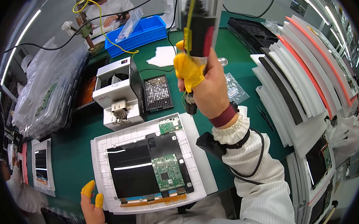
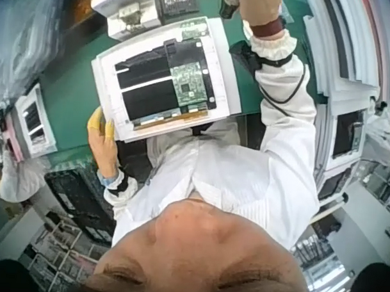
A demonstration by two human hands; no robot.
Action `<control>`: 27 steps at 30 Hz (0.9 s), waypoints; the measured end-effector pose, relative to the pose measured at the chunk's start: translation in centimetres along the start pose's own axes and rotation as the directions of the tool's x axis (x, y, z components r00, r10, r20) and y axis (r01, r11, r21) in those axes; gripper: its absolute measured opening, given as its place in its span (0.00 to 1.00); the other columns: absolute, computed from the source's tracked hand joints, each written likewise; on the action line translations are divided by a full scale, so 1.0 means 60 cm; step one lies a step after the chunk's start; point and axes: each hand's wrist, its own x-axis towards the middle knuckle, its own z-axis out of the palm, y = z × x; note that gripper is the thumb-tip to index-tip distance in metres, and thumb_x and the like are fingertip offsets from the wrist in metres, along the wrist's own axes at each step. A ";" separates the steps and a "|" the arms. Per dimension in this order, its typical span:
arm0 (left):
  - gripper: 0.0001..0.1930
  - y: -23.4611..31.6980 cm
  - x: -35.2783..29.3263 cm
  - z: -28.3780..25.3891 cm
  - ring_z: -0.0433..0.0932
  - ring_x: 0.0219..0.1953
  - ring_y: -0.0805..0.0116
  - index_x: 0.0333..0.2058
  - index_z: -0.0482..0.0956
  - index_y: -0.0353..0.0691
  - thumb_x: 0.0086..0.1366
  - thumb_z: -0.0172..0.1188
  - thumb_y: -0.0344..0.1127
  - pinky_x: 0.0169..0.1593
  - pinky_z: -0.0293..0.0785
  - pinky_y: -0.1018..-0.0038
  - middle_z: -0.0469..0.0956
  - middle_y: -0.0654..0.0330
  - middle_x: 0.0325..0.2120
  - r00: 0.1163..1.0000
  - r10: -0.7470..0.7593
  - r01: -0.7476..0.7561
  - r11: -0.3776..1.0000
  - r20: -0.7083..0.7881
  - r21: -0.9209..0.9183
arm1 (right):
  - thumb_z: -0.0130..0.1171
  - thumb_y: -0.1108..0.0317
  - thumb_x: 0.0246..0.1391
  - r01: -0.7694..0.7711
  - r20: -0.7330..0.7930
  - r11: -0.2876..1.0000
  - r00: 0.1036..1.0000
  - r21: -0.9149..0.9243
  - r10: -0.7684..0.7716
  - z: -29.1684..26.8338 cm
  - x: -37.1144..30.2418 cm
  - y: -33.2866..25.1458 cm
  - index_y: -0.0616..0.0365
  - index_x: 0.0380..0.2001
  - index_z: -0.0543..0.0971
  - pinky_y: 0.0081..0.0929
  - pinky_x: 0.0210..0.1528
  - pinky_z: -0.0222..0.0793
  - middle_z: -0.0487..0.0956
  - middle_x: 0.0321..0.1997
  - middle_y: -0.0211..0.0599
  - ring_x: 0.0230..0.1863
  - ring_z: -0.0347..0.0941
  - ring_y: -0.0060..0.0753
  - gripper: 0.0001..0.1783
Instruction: The person wipes a circuit board with a cloth, presses it onto a screen assembly, and places the unit onto a stack. They then take a new screen assembly, position a circuit board and a black panel onto it, and drive screws into the board using a power screwdriver.
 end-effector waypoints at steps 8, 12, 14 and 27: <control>0.22 -0.119 -0.012 0.092 0.71 0.51 0.68 0.56 0.66 0.33 0.71 0.44 0.43 0.55 0.62 0.73 0.73 0.57 0.50 0.944 -0.185 0.003 0.831 -0.272 -0.556 | 0.46 0.44 0.60 0.140 -0.008 0.980 0.990 0.140 -0.141 0.005 0.076 0.111 0.59 0.48 0.68 0.25 0.26 0.66 0.71 0.26 0.36 0.21 0.67 0.25 0.28; 0.21 -0.143 -0.001 0.109 0.71 0.49 0.69 0.54 0.68 0.32 0.71 0.46 0.43 0.55 0.62 0.73 0.73 0.56 0.48 0.903 -0.310 -0.079 0.564 -0.299 -0.822 | 0.46 0.49 0.61 0.085 -0.001 0.994 0.996 0.065 -0.085 0.015 0.084 0.149 0.61 0.49 0.67 0.26 0.28 0.68 0.72 0.28 0.38 0.22 0.68 0.26 0.25; 0.21 -0.131 -0.004 0.108 0.72 0.50 0.63 0.53 0.67 0.31 0.71 0.46 0.42 0.56 0.65 0.69 0.73 0.52 0.48 0.905 -0.292 -0.069 0.617 -0.309 -0.784 | 0.45 0.50 0.61 0.090 0.027 0.988 0.995 0.124 -0.094 0.016 0.091 0.159 0.61 0.49 0.67 0.26 0.28 0.68 0.72 0.29 0.38 0.22 0.68 0.26 0.25; 0.21 -0.123 -0.007 0.100 0.73 0.48 0.57 0.51 0.68 0.27 0.72 0.41 0.42 0.56 0.67 0.65 0.74 0.48 0.46 0.938 -0.196 0.001 0.824 -0.285 -0.566 | 0.49 0.55 0.60 0.096 0.058 0.994 0.993 0.049 -0.099 0.015 0.090 0.179 0.62 0.47 0.68 0.25 0.28 0.68 0.73 0.27 0.38 0.22 0.69 0.26 0.21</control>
